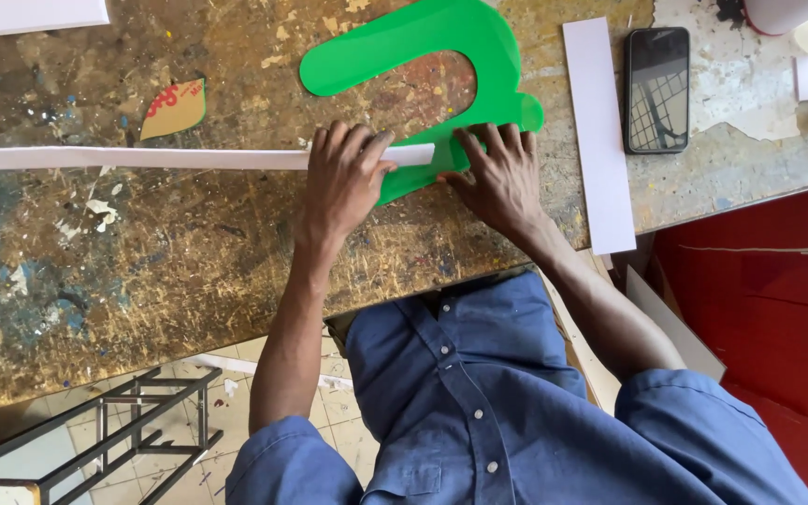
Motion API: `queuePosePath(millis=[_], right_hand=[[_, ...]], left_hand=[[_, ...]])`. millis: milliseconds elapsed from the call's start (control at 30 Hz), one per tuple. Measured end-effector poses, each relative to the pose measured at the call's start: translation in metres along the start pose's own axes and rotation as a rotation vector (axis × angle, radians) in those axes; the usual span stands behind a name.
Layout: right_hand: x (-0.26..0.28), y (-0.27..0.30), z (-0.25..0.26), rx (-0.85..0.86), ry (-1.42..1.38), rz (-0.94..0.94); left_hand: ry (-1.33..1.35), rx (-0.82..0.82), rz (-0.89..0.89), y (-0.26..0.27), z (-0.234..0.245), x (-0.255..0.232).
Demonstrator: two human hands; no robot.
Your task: The person peels a green backing off a cardboard cutout, then applies glue from a bottle to a white strip and attaches it to the green cutout on a workbench.
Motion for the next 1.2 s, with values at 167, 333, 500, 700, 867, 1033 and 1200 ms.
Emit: queuePosePath(millis=[167, 333, 500, 700, 867, 1033, 1200], right_hand=[[-0.003, -0.018, -0.002, 0.087, -0.454, 0.214], [-0.023, -0.009, -0.029, -0.031, -0.531, 0.243], [-0.009, -0.007, -0.017, -0.078, -0.482, 0.277], [-0.011, 0.013, 0.042, -0.02, -0.725, 0.144], [-0.116, 0.069, 0.146, -0.773, -0.453, -0.242], [-0.286, 0.148, 0.203, -1.291, -0.085, -0.67], [-0.338, 0.148, 0.205, -1.153, -0.041, -0.82]], left_hand=[[-0.005, -0.053, 0.014, 0.005, 0.023, -0.033], [-0.028, -0.089, -0.017, 0.01, 0.01, -0.057], [-0.057, -0.159, -0.032, 0.019, 0.002, -0.061], [-0.132, -0.245, 0.005, 0.016, -0.006, -0.063], [-0.089, -0.322, 0.025, -0.007, -0.003, -0.069], [-0.005, -0.287, 0.031, -0.023, 0.006, -0.08], [-0.003, -0.263, 0.017, -0.033, 0.0, -0.086]])
Point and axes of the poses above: each hand's wrist, its own y-axis away from the middle knuckle, its own z-axis out of the back of the hand, x = y × z, the point moved 5 cm from there along -y, towards the middle knuckle, and after that the axes turned 15 degrees about -y, right-handed, at the moved point
